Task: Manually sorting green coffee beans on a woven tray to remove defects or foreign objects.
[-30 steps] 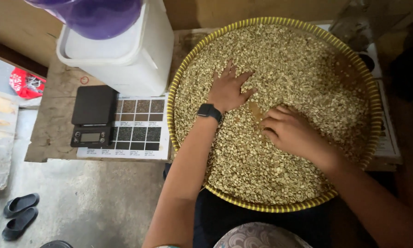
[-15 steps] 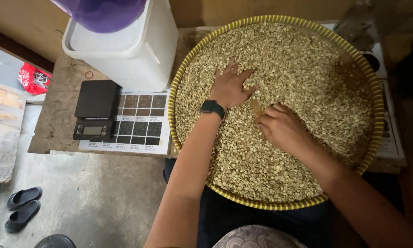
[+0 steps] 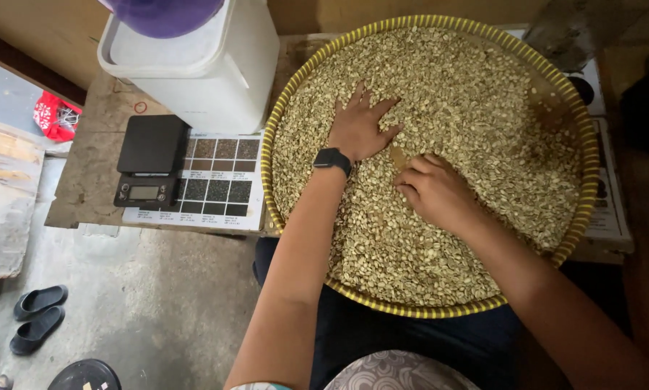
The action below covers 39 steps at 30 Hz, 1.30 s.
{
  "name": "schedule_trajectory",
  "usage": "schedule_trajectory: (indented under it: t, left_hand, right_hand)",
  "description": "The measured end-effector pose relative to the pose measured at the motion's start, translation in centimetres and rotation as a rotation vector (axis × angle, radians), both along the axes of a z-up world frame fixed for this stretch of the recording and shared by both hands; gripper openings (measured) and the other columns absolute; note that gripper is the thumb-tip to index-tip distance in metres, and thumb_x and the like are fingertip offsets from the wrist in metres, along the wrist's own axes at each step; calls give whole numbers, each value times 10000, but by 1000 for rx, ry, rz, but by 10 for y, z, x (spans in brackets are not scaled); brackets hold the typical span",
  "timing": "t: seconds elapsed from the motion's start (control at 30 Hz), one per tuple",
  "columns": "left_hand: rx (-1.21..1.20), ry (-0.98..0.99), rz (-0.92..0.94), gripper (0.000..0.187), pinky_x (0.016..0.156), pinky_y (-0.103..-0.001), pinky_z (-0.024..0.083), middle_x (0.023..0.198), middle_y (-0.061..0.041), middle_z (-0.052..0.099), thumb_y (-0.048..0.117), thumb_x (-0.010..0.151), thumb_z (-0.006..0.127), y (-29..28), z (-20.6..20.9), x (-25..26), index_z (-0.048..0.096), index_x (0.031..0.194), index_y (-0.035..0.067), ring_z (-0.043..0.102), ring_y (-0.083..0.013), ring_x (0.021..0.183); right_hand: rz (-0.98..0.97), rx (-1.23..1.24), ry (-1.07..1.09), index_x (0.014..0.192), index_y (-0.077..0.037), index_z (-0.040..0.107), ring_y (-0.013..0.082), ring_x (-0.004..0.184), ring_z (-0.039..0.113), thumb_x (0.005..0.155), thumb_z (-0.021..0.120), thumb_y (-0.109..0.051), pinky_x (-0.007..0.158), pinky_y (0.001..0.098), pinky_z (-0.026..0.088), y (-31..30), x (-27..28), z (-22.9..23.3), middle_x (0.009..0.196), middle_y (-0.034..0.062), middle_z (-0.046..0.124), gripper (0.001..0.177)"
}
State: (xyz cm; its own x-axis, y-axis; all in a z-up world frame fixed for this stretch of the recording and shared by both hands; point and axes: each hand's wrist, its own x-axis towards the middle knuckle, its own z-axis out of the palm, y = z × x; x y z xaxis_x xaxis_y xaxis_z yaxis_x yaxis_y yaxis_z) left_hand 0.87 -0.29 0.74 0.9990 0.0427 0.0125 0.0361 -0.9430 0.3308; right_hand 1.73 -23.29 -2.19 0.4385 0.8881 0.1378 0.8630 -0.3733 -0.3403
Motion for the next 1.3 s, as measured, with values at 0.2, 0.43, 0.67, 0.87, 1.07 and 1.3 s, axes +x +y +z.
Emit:
schedule_trajectory:
  t: [0.2,0.43,0.67,0.87,1.07,1.3]
  left_hand:
    - [-1,-3,29,560,1199,-756,225,1589,-223,423,605,1043,518,-1,-9,4,477,1530,331,199,-386,1569]
    - [-4,9,19,551,1210,-743,229,1597,-227,409,580,1059,496,-3,-1,1,475,1535,304,190,-386,1573]
    - [1,64,26,580,1216,-729,205,1606,-208,407,628,1043,474,0,-9,8,455,1543,334,172,-359,1583]
    - [-28,42,20,555,1207,-746,210,1589,-237,414,586,1055,493,-2,-1,3,467,1535,308,183,-386,1575]
    - [-53,9,25,539,1207,-759,203,1580,-241,424,570,1060,512,-1,-5,1,475,1529,307,199,-397,1568]
    - [-23,0,20,528,1202,-763,215,1574,-230,437,572,1051,513,1,-5,2,496,1511,313,193,-387,1570]
  right_hand:
    - [15,-112,-73,1079,-71,681,367,1102,591,1008,580,-195,900,500,482,0,9,-29,1050,125,609,174]
    - [39,-79,-154,992,-77,607,350,1018,561,1035,529,-225,840,481,451,-1,15,-46,975,94,550,173]
    - [61,152,55,1010,-37,606,416,974,632,1045,500,-115,813,502,504,-5,9,-15,928,167,631,136]
    - [32,115,88,1042,-12,694,367,980,682,1023,557,-58,843,463,541,-5,2,6,945,177,703,146]
    - [43,114,58,999,-42,723,331,1001,671,988,597,-65,864,446,539,-8,-2,21,949,129,699,128]
    - [133,-11,175,921,-39,762,354,1085,651,924,638,-68,936,496,533,-24,-3,35,1001,121,704,127]
